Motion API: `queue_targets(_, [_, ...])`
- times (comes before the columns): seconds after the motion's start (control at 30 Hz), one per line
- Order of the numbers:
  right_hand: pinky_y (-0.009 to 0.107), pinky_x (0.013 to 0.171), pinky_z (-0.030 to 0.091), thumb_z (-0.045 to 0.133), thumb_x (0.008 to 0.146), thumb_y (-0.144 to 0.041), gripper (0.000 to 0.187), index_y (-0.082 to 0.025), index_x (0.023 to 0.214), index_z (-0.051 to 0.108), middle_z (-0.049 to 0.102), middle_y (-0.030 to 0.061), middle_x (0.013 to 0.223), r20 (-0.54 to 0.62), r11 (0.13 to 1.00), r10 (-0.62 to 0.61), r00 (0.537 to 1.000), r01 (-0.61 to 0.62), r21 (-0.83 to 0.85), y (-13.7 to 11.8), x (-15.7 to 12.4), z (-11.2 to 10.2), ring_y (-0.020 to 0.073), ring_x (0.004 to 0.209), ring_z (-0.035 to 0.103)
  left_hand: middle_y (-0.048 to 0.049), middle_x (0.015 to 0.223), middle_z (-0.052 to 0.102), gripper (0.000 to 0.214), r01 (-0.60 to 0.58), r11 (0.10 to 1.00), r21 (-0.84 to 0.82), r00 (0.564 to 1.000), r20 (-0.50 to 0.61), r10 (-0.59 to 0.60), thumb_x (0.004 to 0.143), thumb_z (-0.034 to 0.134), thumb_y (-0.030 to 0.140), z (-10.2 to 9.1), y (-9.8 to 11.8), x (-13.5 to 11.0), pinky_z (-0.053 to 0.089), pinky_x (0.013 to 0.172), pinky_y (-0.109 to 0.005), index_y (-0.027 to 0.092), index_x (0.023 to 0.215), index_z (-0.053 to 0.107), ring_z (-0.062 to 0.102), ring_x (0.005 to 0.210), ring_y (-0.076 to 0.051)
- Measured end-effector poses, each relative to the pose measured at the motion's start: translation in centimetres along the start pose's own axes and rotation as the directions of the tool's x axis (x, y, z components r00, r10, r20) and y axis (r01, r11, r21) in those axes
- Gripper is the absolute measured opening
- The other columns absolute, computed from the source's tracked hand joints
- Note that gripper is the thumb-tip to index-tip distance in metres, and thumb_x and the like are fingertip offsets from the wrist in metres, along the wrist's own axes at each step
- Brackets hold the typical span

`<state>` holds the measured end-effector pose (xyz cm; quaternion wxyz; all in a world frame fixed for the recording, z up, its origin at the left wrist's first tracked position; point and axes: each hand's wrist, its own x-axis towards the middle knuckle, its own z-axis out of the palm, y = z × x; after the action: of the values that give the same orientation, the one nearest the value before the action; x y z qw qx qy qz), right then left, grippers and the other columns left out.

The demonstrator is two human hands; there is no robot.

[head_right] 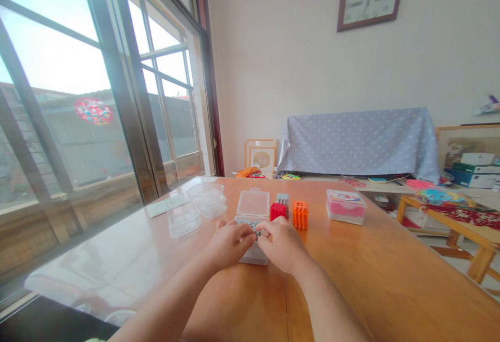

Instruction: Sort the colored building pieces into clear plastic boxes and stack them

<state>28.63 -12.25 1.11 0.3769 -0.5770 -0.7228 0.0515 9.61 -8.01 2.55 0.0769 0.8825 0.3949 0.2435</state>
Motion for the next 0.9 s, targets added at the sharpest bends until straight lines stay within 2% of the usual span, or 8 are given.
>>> queue_targets(0.17, [0.031,0.085,0.044,0.055,0.081,-0.019,0.033,-0.028,0.107,0.072,0.070,0.0018,0.085,-0.004,1.000,-0.007,1.000,0.007,0.027,-0.1,0.1,0.0,0.0205,0.094,0.060,0.0001,0.077,0.072,0.024,0.004,1.000,-0.026,0.999,-0.033,-0.005,0.091,0.052,0.040,-0.2,0.4,-0.2,0.031,0.084,-0.037,0.025,0.082,0.068,0.061,0.085,-0.021])
queue_targets(0.3, [0.030,0.083,0.046,0.054,0.083,-0.024,0.027,-0.024,0.103,0.072,0.069,0.0030,0.088,-0.087,0.996,0.049,0.995,-0.042,0.077,0.5,0.3,0.2,0.0196,0.092,0.062,-0.0005,0.082,0.072,0.022,0.050,0.990,-0.129,0.986,-0.151,-0.070,0.089,0.055,0.042,-0.7,-0.1,-0.5,0.036,0.083,-0.034,0.024,0.084,0.067,0.061,0.086,-0.020])
queue_targets(0.4, [0.030,0.081,0.048,0.052,0.086,-0.029,0.025,-0.023,0.101,0.071,0.068,0.0029,0.088,-0.138,0.989,0.088,0.986,-0.071,0.126,1.1,0.4,0.3,0.0192,0.089,0.063,-0.0010,0.080,0.070,0.026,0.122,0.960,-0.253,0.955,-0.232,-0.183,0.090,0.051,0.042,-1.0,-1.8,-0.8,0.040,0.073,-0.029,0.022,0.084,0.066,0.061,0.079,-0.018])
queue_targets(0.5, [0.031,0.081,0.049,0.050,0.088,-0.032,0.027,-0.023,0.103,0.070,0.068,0.0029,0.088,-0.146,0.983,0.094,0.985,-0.068,0.172,1.5,0.5,0.6,0.0198,0.090,0.064,0.0004,0.071,0.066,0.026,0.143,0.920,-0.364,0.930,-0.268,-0.251,0.089,0.051,0.041,-1.1,-4.4,-1.6,0.041,0.065,-0.026,0.020,0.080,0.064,0.060,0.070,-0.016])
queue_targets(0.7, [0.034,0.086,0.050,0.051,0.087,-0.034,0.029,-0.023,0.106,0.070,0.068,0.0038,0.095,-0.088,0.971,0.104,0.991,-0.082,0.226,1.7,0.2,1.3,0.0202,0.092,0.066,-0.0008,0.072,0.065,0.025,0.195,0.853,-0.484,0.882,-0.293,-0.368,0.087,0.052,0.038,-0.7,-9.1,-4.2,0.043,0.067,-0.028,0.018,0.076,0.062,0.060,0.072,-0.017])
queue_targets(0.9, [0.033,0.086,0.050,0.050,0.088,-0.034,0.031,-0.023,0.108,0.070,0.068,0.0042,0.097,-0.102,0.983,0.083,0.991,-0.065,0.171,1.6,0.2,1.3,0.0195,0.091,0.065,-0.0015,0.074,0.065,0.023,0.232,0.840,-0.491,0.865,-0.290,-0.409,0.085,0.055,0.038,0.2,-10.7,-5.8,0.044,0.067,-0.028,0.018,0.079,0.063,0.060,0.072,-0.018])
